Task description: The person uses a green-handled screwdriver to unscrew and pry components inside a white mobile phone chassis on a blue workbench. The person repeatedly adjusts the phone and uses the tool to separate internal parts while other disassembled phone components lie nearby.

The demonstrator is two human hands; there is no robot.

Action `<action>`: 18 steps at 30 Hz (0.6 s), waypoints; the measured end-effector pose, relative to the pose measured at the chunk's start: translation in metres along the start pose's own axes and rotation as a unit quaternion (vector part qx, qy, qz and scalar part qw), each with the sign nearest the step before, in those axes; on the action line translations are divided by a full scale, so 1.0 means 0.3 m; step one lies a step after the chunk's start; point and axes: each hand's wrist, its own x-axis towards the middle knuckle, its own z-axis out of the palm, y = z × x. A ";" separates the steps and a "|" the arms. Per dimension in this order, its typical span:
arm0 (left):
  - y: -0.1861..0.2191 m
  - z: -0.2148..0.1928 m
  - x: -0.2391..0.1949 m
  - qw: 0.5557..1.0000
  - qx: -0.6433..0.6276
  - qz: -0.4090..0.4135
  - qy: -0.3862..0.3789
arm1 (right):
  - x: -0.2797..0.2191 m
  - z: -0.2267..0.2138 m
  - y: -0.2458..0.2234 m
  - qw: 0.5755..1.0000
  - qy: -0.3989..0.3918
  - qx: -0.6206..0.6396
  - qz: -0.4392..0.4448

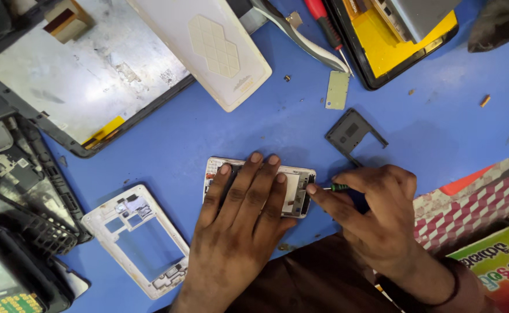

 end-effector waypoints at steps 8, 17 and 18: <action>-0.009 0.005 -0.003 1.000 0.025 -0.002 -0.005 | -0.005 0.016 0.008 1.000 -0.008 -0.008 -0.013; -0.006 0.009 0.001 0.999 0.033 -0.002 0.003 | -0.010 0.023 0.013 1.000 -0.008 -0.003 -0.028; -0.006 0.012 0.001 1.000 0.031 -0.003 0.006 | -0.012 0.024 0.015 1.000 -0.005 0.001 -0.030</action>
